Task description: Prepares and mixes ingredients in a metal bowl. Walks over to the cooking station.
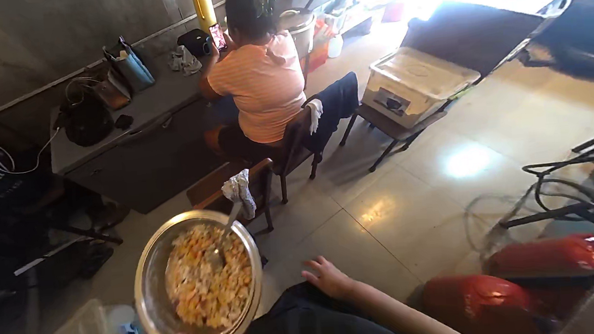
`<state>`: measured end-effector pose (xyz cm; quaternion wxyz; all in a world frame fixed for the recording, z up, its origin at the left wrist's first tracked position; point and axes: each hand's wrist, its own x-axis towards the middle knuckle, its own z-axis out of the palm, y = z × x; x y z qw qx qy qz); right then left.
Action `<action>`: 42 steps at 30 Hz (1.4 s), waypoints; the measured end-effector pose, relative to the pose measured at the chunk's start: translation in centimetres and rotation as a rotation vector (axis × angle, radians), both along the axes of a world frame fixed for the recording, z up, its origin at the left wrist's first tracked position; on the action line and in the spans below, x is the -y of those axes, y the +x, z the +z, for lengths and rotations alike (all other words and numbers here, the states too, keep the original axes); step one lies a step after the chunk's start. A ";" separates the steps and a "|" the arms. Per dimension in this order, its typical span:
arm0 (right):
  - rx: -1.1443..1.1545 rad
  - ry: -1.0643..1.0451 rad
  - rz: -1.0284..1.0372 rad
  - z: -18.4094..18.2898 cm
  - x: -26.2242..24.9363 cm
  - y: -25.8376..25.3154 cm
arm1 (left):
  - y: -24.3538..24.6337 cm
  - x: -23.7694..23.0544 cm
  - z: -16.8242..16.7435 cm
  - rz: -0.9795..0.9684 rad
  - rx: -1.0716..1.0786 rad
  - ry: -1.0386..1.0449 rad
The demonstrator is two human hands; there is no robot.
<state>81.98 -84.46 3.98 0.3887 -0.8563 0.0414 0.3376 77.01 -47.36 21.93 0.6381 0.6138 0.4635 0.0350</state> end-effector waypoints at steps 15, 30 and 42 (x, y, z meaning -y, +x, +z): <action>0.575 0.417 -0.952 19.3 9.1 10.2 | 27.3 19.3 3.2 -0.946 0.098 -0.051; 0.398 0.454 -1.101 18.0 9.5 23.8 | 49.0 23.7 0.0 -1.286 0.101 0.112; 0.226 0.419 -0.990 17.1 9.9 27.2 | 49.8 23.1 -3.2 -0.849 0.196 -0.125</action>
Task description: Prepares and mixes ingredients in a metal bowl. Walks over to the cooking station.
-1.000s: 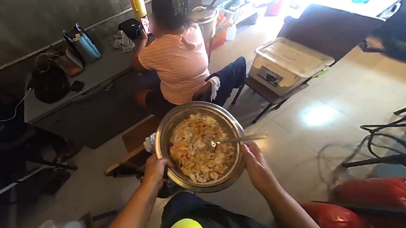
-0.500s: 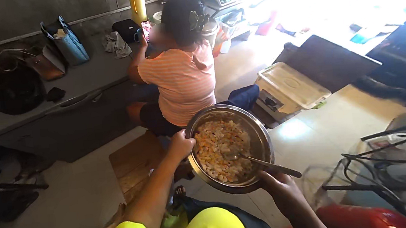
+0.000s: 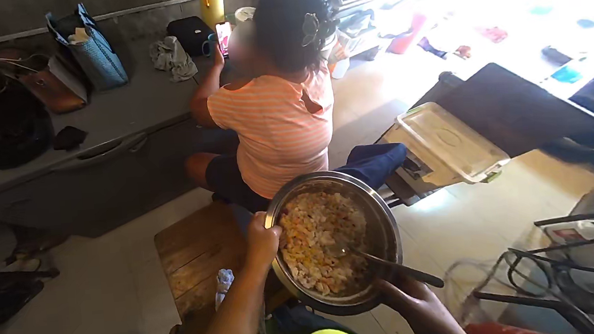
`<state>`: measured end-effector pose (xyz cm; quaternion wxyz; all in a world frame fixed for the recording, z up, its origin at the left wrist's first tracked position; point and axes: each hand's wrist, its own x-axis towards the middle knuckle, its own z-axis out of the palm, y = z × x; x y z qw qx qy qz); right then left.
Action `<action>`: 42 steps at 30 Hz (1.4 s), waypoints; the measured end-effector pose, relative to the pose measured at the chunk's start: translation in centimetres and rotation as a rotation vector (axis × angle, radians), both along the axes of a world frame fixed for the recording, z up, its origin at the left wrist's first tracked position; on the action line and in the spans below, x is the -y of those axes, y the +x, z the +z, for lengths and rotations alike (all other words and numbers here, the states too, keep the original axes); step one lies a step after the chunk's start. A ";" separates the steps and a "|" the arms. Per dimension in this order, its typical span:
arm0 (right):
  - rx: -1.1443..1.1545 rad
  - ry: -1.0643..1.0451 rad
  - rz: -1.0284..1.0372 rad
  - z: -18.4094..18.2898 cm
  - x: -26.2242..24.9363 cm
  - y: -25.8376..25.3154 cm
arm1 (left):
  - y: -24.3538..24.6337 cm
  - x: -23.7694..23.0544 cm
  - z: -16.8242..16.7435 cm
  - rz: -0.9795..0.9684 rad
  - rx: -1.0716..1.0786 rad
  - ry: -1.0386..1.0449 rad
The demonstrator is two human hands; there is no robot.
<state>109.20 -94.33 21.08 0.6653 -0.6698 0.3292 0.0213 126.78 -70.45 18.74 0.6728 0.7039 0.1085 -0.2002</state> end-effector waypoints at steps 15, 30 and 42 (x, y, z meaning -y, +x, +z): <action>-0.105 0.052 0.126 2.4 -1.2 0.8 | 1.2 -2.4 0.9 0.059 -0.160 -0.250; 0.091 -0.141 0.111 1.0 2.0 -0.2 | 1.1 -2.4 1.0 0.081 -0.166 -0.285; -0.185 -1.199 0.808 7.3 -0.1 4.6 | 0.9 -2.3 1.1 0.087 -0.165 -0.266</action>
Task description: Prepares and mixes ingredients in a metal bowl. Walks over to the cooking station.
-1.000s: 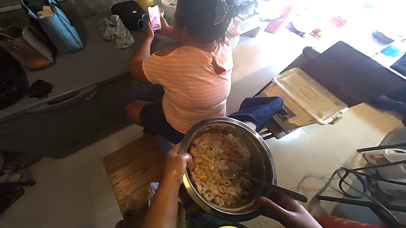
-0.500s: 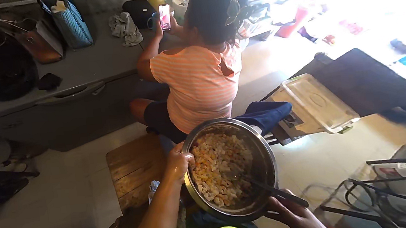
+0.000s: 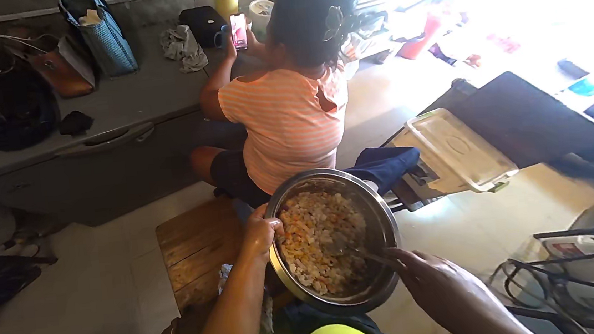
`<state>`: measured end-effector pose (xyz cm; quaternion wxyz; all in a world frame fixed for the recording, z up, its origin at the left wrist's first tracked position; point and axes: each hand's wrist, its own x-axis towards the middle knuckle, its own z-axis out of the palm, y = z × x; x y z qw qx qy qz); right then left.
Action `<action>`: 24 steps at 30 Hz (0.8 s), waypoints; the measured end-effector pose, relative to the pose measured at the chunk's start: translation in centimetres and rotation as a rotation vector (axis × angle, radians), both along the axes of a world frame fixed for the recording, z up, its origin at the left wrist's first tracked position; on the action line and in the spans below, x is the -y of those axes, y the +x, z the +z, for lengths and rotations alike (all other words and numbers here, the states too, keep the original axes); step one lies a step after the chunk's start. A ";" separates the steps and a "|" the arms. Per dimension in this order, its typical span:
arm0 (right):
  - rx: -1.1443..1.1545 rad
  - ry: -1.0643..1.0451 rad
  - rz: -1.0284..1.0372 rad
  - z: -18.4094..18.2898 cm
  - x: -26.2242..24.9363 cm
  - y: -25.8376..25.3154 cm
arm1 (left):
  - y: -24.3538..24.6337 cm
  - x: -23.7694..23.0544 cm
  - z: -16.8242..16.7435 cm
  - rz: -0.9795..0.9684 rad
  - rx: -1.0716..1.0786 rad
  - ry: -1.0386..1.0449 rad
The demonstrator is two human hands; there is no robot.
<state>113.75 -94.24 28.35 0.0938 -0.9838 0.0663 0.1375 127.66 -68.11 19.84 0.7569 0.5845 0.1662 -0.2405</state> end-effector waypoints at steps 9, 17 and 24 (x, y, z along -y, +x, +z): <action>0.109 -0.310 0.187 2.6 -2.3 2.4 | -0.1 -0.1 0.0 -0.004 0.007 -0.012; 0.069 -0.446 0.065 3.8 -3.3 3.9 | -0.1 -0.1 -0.3 -0.020 0.023 -0.009; 0.174 -0.549 0.121 2.5 -2.5 5.4 | -0.1 -0.3 -0.3 -0.022 0.025 -0.029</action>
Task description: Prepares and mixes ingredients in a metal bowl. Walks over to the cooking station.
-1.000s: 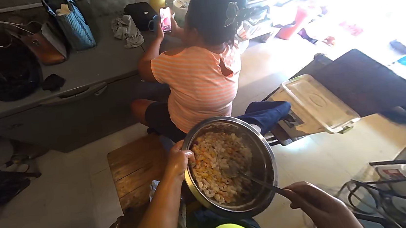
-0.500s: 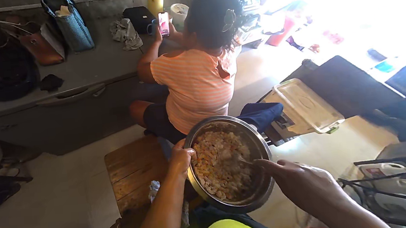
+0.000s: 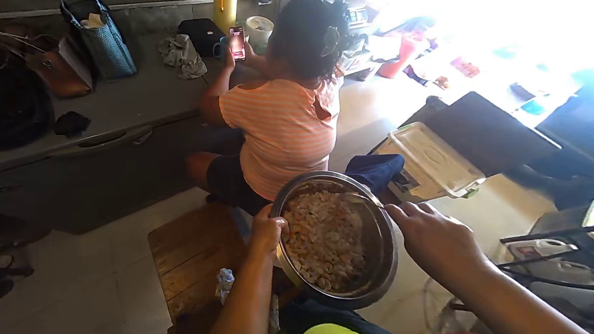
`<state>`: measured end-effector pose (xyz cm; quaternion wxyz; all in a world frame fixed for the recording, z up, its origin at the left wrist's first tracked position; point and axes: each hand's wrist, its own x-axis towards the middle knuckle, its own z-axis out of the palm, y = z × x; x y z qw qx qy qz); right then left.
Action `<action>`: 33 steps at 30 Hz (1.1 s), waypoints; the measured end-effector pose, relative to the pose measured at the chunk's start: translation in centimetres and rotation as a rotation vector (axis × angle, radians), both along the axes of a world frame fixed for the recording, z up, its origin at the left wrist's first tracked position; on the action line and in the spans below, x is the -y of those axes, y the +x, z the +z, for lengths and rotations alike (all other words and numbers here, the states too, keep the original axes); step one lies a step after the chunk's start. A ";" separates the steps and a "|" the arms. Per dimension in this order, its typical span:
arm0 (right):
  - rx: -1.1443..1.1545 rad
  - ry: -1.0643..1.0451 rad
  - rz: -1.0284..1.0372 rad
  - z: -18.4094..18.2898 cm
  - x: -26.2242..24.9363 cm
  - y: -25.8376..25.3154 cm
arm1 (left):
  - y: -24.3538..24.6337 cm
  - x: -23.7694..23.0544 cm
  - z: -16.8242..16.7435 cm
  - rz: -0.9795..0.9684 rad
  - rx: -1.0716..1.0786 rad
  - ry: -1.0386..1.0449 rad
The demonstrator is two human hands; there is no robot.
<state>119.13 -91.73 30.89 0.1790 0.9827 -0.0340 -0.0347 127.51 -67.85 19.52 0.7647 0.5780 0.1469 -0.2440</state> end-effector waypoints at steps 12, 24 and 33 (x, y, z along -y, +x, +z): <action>-0.233 0.115 -0.201 -3.1 -1.3 1.6 | -0.1 -0.1 -0.2 0.028 -0.049 -0.025; 0.144 0.085 0.061 0.5 0.2 1.0 | 0.0 0.1 0.0 0.015 -0.038 -0.031; -0.376 0.237 -0.084 -2.1 -3.1 5.1 | 0.1 0.2 -0.2 0.009 -0.054 -0.025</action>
